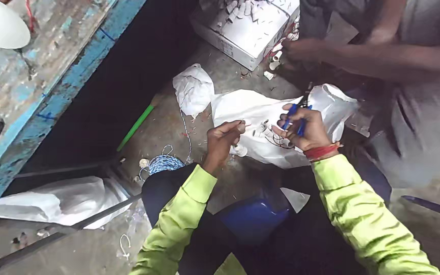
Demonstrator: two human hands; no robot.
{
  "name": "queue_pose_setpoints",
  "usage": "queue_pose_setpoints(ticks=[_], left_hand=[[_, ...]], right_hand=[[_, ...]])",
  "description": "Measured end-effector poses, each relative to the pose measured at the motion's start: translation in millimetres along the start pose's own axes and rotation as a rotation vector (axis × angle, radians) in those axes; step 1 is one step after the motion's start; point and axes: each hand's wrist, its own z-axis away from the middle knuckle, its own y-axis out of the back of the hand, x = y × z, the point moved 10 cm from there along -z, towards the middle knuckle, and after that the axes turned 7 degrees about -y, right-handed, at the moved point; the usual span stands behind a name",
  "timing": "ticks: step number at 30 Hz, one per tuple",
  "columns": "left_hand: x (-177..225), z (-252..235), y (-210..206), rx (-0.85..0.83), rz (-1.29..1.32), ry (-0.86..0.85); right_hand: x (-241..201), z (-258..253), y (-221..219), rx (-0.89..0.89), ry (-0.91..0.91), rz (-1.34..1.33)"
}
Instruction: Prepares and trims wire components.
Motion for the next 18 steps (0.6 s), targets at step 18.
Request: queue_pose_setpoints(ticks=[18], left_hand=[[291,-103,-19,0.070,-0.374,-0.444]], right_hand=[[-13,10,-8,-0.040,0.001,0.287]])
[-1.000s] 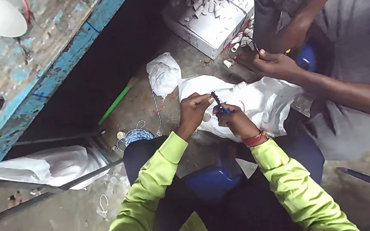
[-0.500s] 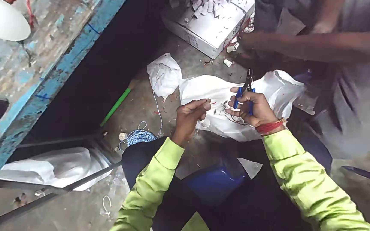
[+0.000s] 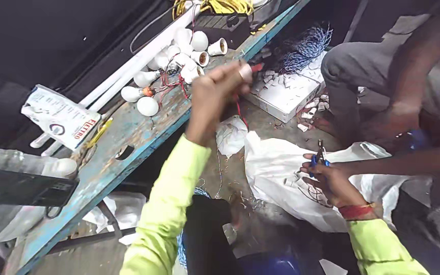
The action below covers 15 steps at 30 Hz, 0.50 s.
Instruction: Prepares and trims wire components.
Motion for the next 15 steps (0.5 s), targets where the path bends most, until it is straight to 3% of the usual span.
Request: queue_pose_setpoints(ticks=[5,10,13,15], left_hand=[[47,-84,45,0.151,-0.112,-0.070],[51,-150,136,0.456,-0.223,-0.069],[41,-154,201,0.651,-0.486,0.035],[44,-131,229,0.796,-0.668,0.099]], right_hand=[[-1,2,-10,-0.056,0.014,0.079],[1,3,-14,-0.083,0.018,0.093],[3,1,-10,-0.060,0.026,0.108],[-2,2,-6,-0.040,0.044,0.121]])
